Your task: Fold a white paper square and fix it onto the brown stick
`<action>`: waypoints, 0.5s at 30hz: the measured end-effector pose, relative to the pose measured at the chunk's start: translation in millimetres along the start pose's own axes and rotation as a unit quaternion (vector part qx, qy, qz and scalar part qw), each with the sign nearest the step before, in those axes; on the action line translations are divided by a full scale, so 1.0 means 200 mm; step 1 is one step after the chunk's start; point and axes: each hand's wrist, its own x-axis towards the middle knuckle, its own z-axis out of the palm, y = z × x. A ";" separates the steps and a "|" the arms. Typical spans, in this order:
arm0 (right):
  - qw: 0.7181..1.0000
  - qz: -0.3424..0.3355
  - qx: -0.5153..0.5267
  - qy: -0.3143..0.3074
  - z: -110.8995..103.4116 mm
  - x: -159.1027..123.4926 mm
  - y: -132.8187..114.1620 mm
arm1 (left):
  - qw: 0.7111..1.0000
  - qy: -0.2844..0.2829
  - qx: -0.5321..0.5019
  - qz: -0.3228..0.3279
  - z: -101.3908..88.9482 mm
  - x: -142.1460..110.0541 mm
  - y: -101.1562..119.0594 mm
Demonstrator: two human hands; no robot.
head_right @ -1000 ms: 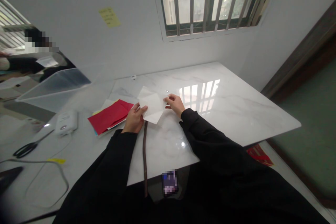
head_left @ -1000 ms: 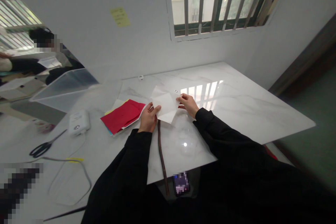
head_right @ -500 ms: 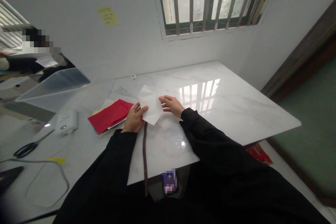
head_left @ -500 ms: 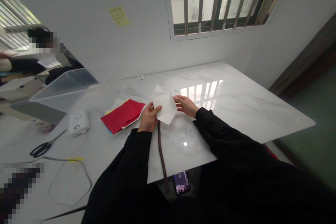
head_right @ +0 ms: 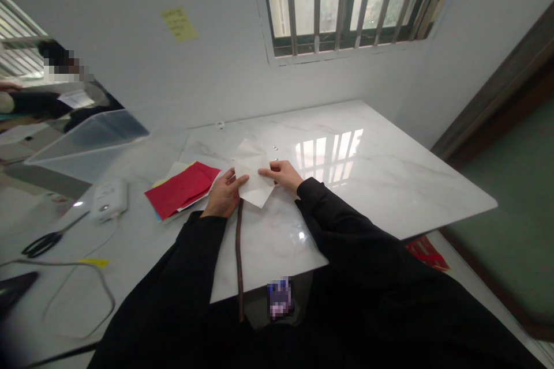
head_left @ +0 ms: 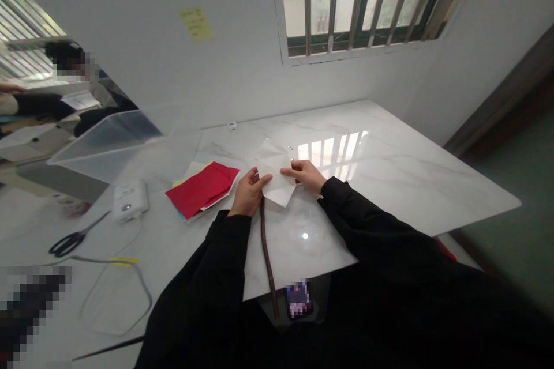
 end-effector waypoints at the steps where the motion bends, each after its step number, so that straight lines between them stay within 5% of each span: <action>1: 1.000 -0.003 -0.001 0.005 0.00 0.00 0.00 | 1.000 0.001 -0.004 -0.002 0.00 0.00 0.00; 15: 1.000 -0.001 0.016 0.011 0.01 0.00 -0.01 | 0.998 0.046 0.044 0.000 -0.02 0.01 -0.02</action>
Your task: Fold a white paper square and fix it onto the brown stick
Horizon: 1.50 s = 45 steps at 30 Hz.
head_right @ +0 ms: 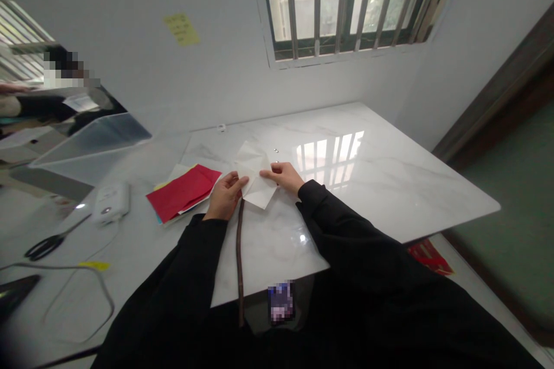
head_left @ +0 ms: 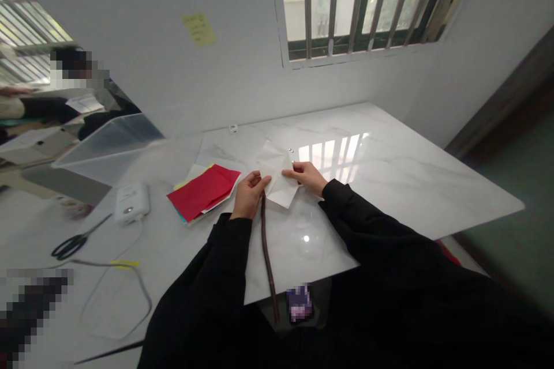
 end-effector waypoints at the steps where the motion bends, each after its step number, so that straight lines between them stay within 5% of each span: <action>1: 1.000 0.000 0.000 0.000 0.00 0.00 0.00 | 1.000 -0.002 0.006 0.004 0.00 0.00 0.00; 13: 0.999 0.026 -0.040 0.012 0.00 -0.01 -0.01 | 0.995 -0.036 0.091 0.038 -0.02 0.00 0.00; 19: 0.993 0.029 0.019 0.110 -0.02 0.01 -0.03 | 0.980 -0.001 0.165 0.110 -0.01 -0.02 0.04; 23: 0.984 0.035 0.055 0.167 -0.03 0.02 -0.03 | 0.956 -0.040 0.235 0.173 0.01 -0.05 0.05; 29: 0.987 0.030 0.062 0.143 -0.01 0.01 -0.02 | 0.934 -0.094 0.274 0.210 0.02 -0.07 0.05; 35: 0.990 0.051 0.082 0.103 0.05 -0.01 -0.01 | 0.937 -0.090 0.272 0.198 0.04 -0.08 0.06; 45: 0.993 0.071 0.053 0.080 0.13 -0.05 0.02 | 0.980 0.033 0.161 0.110 0.05 -0.06 0.04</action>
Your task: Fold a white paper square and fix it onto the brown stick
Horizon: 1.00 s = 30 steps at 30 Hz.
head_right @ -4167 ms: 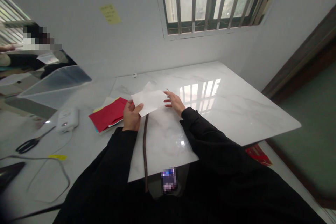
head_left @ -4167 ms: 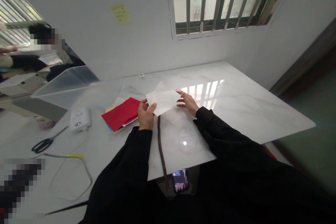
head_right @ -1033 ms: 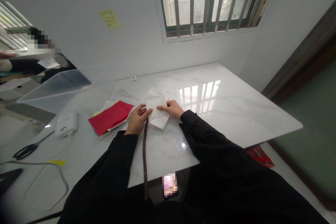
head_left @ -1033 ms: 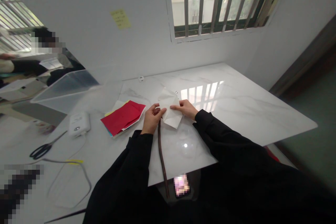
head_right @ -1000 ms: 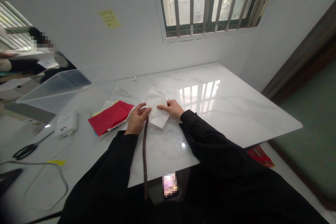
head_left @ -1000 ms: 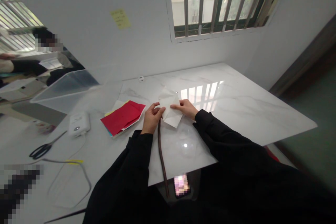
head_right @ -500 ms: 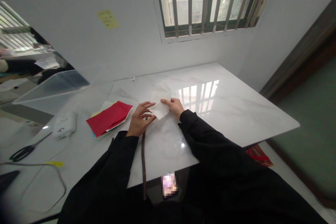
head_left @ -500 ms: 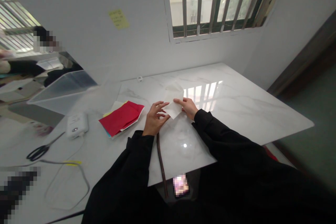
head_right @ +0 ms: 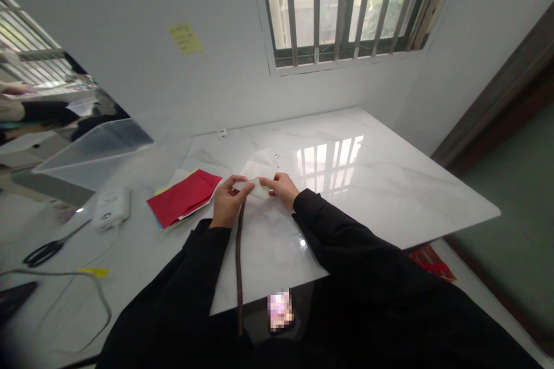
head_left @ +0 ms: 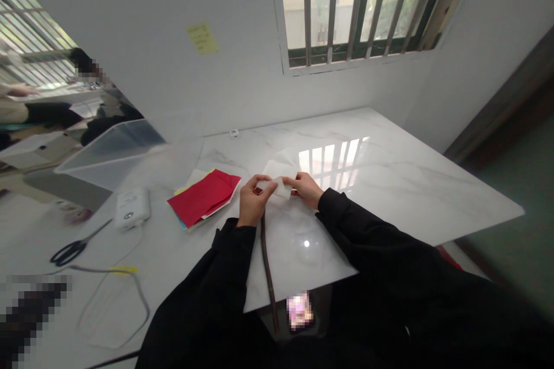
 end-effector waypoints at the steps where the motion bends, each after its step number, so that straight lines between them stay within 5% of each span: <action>1: 1.000 0.002 -0.009 -0.003 0.00 0.00 0.00 | 1.000 0.001 -0.004 -0.004 0.00 0.00 0.00; 11: 0.996 -0.043 -0.083 -0.007 -0.06 0.00 -0.10 | 0.994 0.007 -0.102 -0.036 -0.02 0.03 -0.05; 30: 0.991 -0.083 -0.106 -0.002 -0.10 -0.02 -0.06 | 0.984 0.026 -0.159 -0.077 0.02 0.01 -0.08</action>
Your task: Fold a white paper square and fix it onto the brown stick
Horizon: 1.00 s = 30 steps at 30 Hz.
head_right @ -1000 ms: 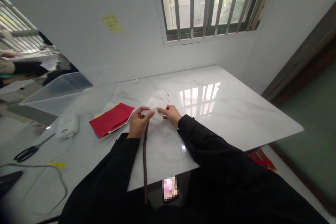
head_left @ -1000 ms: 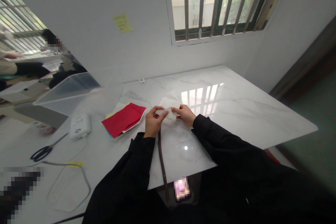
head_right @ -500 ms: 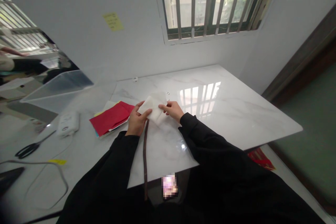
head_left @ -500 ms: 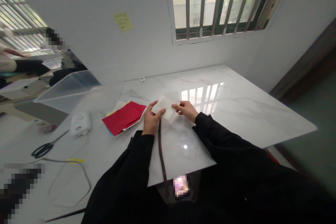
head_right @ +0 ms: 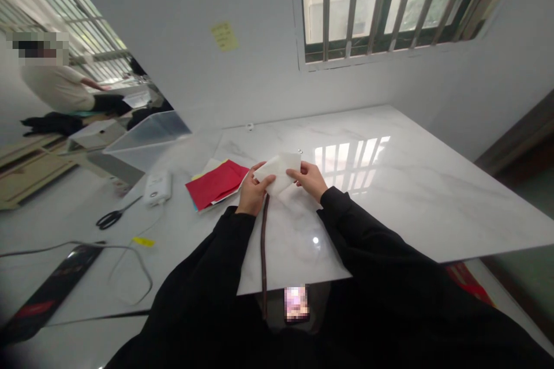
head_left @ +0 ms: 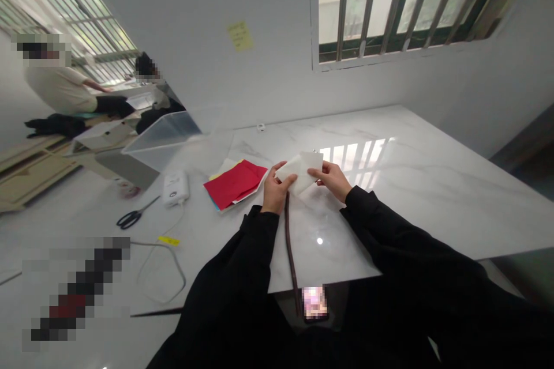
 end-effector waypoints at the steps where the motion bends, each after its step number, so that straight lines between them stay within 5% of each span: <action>1: 1.000 -0.010 -0.009 0.005 0.00 0.00 -0.01 | 1.000 0.004 -0.005 -0.003 0.00 0.00 0.00; 5: 0.999 -0.033 0.010 -0.015 0.02 -0.02 -0.05 | 1.000 0.011 0.012 -0.014 0.00 0.00 0.01; 12: 0.986 0.049 0.139 -0.080 0.02 -0.02 -0.09 | 1.000 -0.011 0.014 -0.014 -0.01 0.02 0.01; 20: 0.988 0.064 0.042 -0.133 0.03 -0.02 -0.03 | 0.999 -0.032 -0.014 -0.039 -0.02 0.01 0.02; 30: 0.994 0.059 -0.012 -0.087 0.02 0.01 0.00 | 0.997 -0.050 -0.023 -0.048 -0.01 0.01 0.04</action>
